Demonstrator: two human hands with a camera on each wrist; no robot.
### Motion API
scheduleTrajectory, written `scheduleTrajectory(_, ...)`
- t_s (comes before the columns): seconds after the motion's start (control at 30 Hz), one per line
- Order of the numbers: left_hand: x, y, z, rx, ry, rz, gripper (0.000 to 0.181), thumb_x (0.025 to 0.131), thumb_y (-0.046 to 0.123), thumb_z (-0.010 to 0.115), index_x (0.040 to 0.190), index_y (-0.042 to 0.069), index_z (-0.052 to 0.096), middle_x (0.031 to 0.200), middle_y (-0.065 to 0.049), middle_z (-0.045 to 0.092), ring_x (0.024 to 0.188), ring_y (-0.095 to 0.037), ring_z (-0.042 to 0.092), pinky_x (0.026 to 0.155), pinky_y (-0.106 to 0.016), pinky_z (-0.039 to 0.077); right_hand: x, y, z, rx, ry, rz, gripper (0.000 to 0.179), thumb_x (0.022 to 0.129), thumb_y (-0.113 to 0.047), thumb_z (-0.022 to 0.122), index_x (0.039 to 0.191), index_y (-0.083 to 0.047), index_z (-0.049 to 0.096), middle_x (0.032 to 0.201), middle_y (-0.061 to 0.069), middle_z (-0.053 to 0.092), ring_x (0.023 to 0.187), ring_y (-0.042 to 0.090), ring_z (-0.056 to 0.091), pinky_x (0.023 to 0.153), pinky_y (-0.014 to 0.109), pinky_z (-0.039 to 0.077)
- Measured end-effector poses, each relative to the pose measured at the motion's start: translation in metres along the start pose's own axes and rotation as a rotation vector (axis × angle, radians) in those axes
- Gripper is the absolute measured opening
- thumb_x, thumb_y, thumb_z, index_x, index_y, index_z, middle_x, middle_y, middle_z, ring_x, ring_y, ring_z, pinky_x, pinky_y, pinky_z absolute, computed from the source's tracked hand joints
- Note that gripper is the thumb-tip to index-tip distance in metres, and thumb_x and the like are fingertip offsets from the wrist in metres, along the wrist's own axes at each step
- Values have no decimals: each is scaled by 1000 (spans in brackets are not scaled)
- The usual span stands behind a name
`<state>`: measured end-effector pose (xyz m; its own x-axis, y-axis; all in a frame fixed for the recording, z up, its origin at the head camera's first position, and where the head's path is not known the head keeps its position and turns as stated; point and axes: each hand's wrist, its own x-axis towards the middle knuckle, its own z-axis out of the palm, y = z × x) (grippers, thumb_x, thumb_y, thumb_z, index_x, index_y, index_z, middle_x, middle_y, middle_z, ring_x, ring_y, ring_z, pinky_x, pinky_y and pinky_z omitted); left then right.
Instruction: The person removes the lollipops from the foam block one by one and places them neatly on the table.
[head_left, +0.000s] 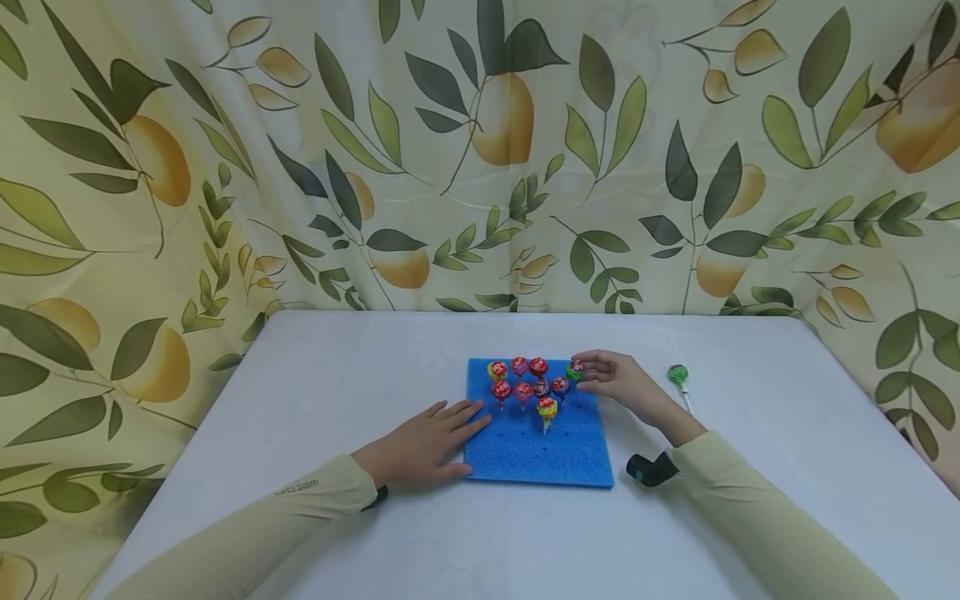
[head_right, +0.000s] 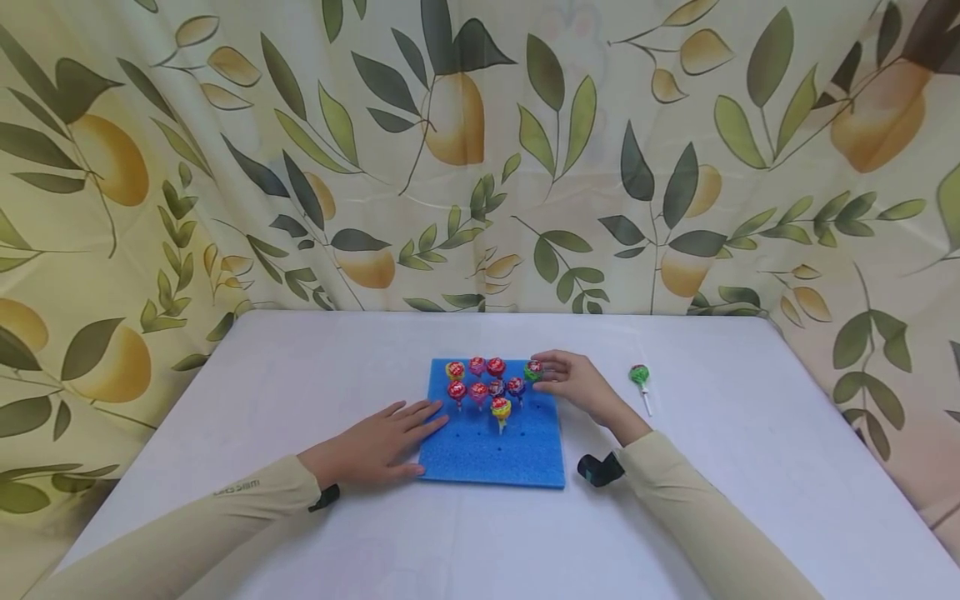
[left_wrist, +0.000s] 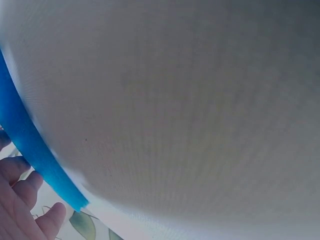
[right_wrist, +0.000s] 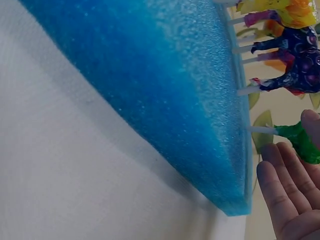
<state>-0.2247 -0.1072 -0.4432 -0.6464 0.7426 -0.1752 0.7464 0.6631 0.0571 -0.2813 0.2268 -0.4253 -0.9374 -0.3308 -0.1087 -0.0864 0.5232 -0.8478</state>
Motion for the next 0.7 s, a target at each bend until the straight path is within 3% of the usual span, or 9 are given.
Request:
scheduleTrajectory(0.37,0,0,0,5,9,7,74,93,60,38,152,22,16,160,-1,13,148,-21,14,118,-46,19,7,1,8,-1,-10,-5,41,91,-9,59,128,6,50,124,26,59,117,37,58,93,37,51)
scheduleTrajectory(0.7,0,-1,1,9,2,1,74,93,61,37,152,23,14,160,0,12,148,-20,12,119,-46,18,9,5,7,35,-5,-32,40,92,-15,59,127,5,52,123,23,61,120,36,56,100,45,46)
